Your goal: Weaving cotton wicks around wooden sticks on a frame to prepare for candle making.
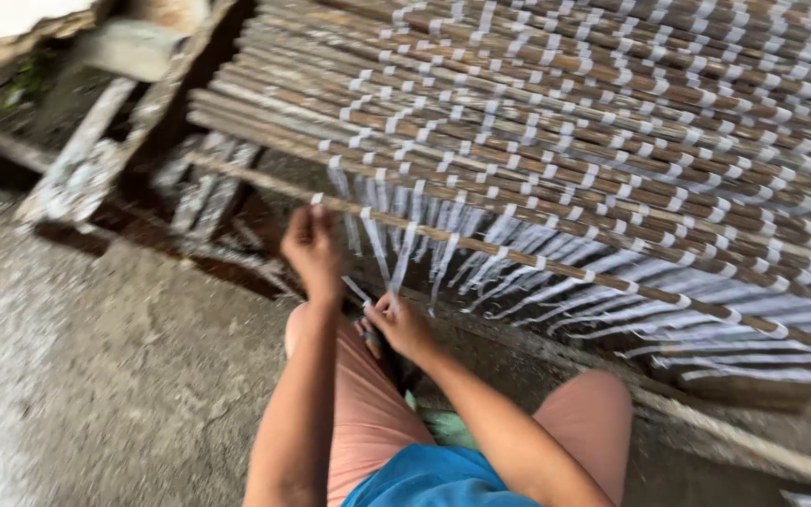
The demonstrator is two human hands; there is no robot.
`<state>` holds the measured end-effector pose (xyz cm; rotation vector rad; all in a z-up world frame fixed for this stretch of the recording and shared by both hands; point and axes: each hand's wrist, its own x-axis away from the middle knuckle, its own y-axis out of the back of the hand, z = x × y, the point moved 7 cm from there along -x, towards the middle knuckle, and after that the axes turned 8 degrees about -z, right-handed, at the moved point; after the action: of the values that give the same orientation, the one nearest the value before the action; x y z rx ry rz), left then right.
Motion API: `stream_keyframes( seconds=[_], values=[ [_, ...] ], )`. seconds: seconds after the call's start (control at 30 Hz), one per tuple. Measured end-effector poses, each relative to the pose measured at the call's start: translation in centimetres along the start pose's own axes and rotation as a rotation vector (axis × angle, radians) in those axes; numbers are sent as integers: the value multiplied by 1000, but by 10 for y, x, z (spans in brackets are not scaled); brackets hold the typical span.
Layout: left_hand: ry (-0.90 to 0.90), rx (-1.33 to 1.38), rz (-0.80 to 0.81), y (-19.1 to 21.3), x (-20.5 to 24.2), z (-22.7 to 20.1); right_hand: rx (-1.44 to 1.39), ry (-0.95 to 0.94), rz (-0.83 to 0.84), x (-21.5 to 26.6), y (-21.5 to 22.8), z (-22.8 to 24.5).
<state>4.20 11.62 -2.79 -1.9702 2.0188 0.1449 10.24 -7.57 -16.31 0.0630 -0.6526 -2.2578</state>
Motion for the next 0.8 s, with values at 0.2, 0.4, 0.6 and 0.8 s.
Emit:
stream_keyframes(
  seconds=[0.2, 0.4, 0.6, 0.8],
  values=[
    [-79, -96, 159, 7, 5, -4, -302, -20, 216, 21, -21, -107],
    [-328, -239, 216, 1, 5, -35, -366, -62, 264, 12, -37, -117],
    [-549, -541, 502, 21, -25, -54, 197, -258, 589, 50, 12, -36],
    [-759, -578, 534, 49, -20, -70, 215, -181, 683, 110, 53, -100]
  ],
)
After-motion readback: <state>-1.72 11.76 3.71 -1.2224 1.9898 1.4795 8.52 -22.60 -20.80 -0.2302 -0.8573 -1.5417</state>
